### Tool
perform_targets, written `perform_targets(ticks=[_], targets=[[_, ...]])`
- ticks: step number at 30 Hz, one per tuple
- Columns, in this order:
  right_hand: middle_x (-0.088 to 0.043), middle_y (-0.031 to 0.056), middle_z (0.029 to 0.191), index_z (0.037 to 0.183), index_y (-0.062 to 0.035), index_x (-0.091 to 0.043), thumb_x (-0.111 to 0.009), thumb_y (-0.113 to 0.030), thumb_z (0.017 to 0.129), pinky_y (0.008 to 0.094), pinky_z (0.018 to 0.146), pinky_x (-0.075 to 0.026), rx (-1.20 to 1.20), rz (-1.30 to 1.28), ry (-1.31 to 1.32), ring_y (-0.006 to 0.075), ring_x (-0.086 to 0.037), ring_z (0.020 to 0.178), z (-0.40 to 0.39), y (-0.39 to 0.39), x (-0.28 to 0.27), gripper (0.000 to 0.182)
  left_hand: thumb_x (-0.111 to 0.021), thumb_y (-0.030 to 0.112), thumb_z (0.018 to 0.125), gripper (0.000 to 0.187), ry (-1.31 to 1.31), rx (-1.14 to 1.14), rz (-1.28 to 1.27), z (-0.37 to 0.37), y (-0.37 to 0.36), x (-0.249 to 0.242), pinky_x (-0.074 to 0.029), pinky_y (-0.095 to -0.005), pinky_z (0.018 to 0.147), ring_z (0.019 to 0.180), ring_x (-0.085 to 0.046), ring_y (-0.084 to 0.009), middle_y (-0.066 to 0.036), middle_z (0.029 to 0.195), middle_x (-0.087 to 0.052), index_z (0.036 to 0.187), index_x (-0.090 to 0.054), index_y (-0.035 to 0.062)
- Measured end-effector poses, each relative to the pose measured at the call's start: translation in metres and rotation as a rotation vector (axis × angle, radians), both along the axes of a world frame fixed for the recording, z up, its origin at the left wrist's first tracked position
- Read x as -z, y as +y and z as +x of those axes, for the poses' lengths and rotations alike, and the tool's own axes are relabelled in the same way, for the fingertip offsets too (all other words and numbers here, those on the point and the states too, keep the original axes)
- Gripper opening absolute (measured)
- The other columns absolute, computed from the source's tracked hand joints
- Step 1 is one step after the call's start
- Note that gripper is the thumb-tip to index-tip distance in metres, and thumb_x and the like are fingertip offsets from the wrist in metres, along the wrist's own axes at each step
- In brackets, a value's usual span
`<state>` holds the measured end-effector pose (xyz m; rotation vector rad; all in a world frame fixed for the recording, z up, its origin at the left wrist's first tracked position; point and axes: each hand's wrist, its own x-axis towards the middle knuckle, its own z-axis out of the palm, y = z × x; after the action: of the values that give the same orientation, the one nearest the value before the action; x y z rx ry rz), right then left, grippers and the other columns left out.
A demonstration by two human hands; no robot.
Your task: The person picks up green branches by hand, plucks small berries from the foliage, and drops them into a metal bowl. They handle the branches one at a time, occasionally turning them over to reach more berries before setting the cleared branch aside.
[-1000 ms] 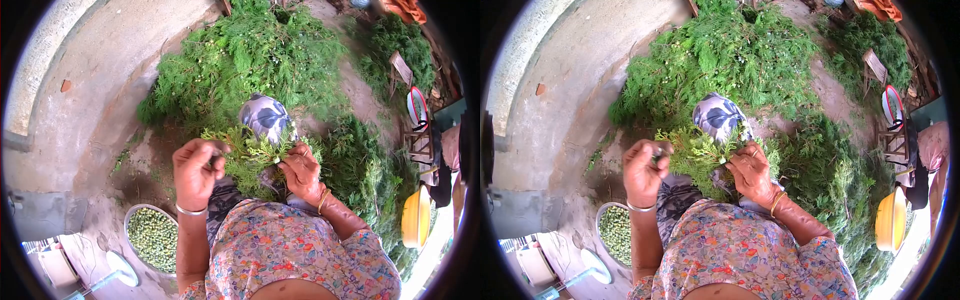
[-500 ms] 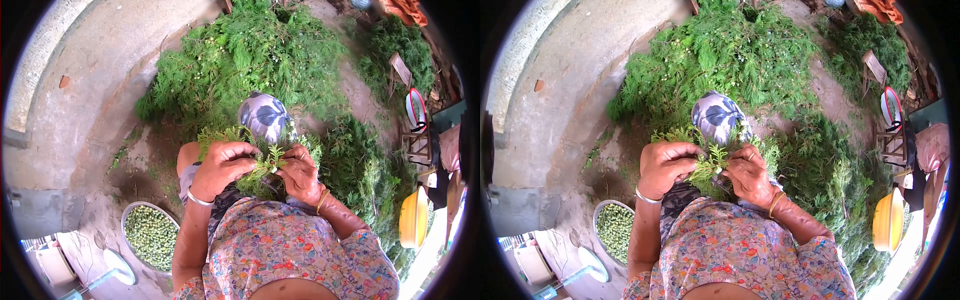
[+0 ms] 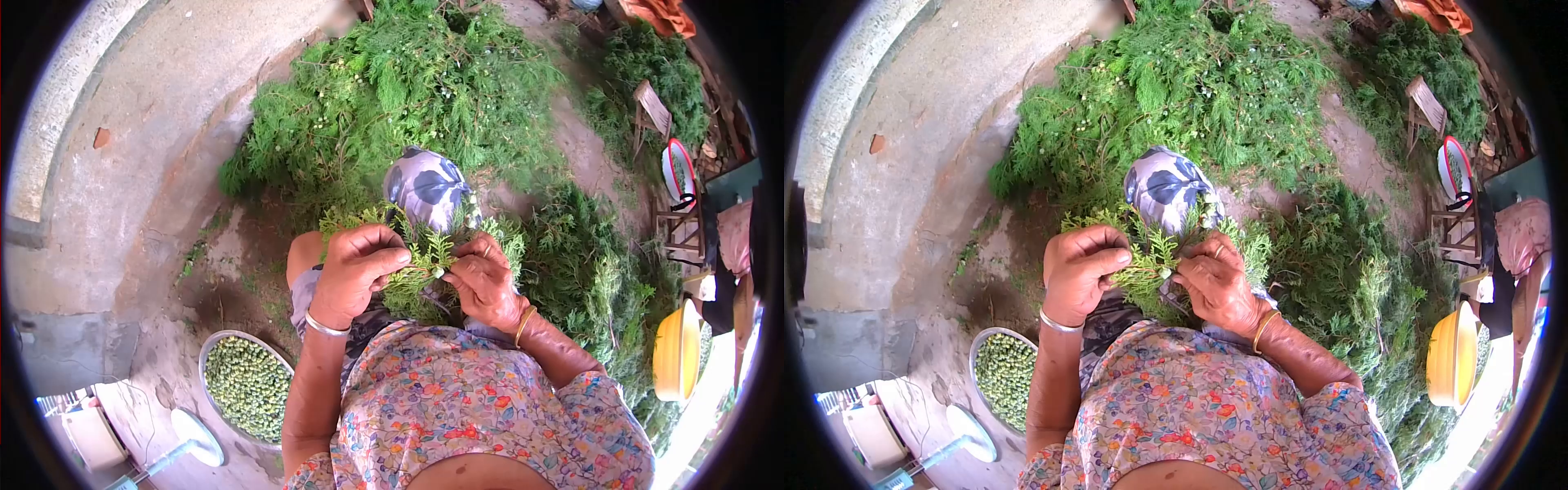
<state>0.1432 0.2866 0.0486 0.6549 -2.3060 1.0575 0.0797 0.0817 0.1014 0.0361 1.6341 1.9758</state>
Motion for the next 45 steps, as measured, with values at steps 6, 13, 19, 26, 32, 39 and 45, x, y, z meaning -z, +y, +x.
perform_targets(ticks=[6,13,19,26,32,39,45], targets=[[-0.060,0.0074,0.073,0.085,-0.0002,-0.062,-0.071,0.000,0.067,0.0411,0.072,-0.045,0.012,0.043,0.008,0.0254,-0.057,0.074,-0.001,-0.003,-0.002,0.021,-0.066,0.007,0.079,0.009,0.333,-0.170,-0.263,0.002,0.009,0.008,-0.030,-0.0184,0.038,0.045,-0.041,-0.0034,-0.001,0.062,-0.056,0.079,-0.063,-0.0018],[-0.059,0.0085,0.070,0.090,0.0008,-0.060,-0.067,0.001,0.071,0.0411,0.073,-0.046,0.033,-0.043,-0.024,0.0272,-0.057,0.071,-0.001,0.003,0.006,0.021,-0.055,0.014,0.088,0.014,-0.207,-0.359,0.893,-0.037,-0.071,0.024,-0.040,-0.0232,0.041,0.060,-0.053,-0.0135,-0.019,0.085,-0.057,0.091,-0.055,-0.0005],[-0.060,0.0099,0.071,0.089,0.0008,-0.061,-0.069,-0.001,0.070,0.0411,0.075,-0.045,0.064,-0.044,-0.054,0.0286,-0.057,0.071,-0.004,-0.002,0.005,0.021,-0.052,0.022,0.090,0.022,-0.198,-0.310,0.651,0.011,-0.023,0.000,-0.048,-0.0267,0.044,0.061,-0.057,-0.0188,-0.025,0.093,-0.059,0.089,-0.056,-0.0003],[-0.060,0.0102,0.071,0.090,0.0013,-0.061,-0.070,-0.001,0.067,0.0399,0.074,-0.044,0.057,-0.050,-0.068,0.0285,-0.057,0.071,-0.005,-0.005,0.003,0.025,-0.071,0.001,0.075,0.019,0.833,-0.199,-0.349,0.031,0.038,0.032,-0.042,-0.0243,0.048,0.056,-0.052,-0.0071,-0.006,0.066,-0.059,0.090,-0.062,-0.0036],[-0.058,0.0096,0.069,0.091,0.0011,-0.060,-0.071,-0.003,0.067,0.0398,0.077,-0.043,0.063,0.000,-0.063,0.0284,-0.055,0.069,-0.004,-0.004,0.005,0.026,-0.070,0.002,0.076,0.015,1.064,-0.269,-0.552,0.025,0.044,0.045,-0.042,-0.0301,0.049,0.054,-0.053,-0.0113,-0.009,0.065,-0.057,0.084,-0.058,-0.0029],[-0.062,0.0119,0.079,0.098,0.0043,-0.061,-0.073,-0.029,0.078,0.0355,0.074,-0.047,-0.054,-0.371,-0.450,0.0225,-0.060,0.076,0.003,0.021,-0.011,0.041,-0.059,0.007,0.085,0.009,-0.043,-0.490,0.405,0.000,-0.006,0.015,-0.038,-0.0191,0.039,0.054,-0.051,-0.0109,-0.017,0.077,-0.059,0.089,-0.058,-0.0011],[-0.064,0.0148,0.105,0.112,0.0056,-0.060,-0.056,-0.041,0.090,0.0330,0.087,-0.047,0.036,-0.824,-0.540,0.0199,-0.060,0.098,-0.003,0.032,-0.022,0.051,-0.053,-0.001,0.079,0.018,-0.075,-0.253,0.463,0.020,0.008,0.008,-0.038,-0.0190,0.041,0.055,-0.051,-0.0131,-0.020,0.082,-0.059,0.095,-0.057,-0.0055]])
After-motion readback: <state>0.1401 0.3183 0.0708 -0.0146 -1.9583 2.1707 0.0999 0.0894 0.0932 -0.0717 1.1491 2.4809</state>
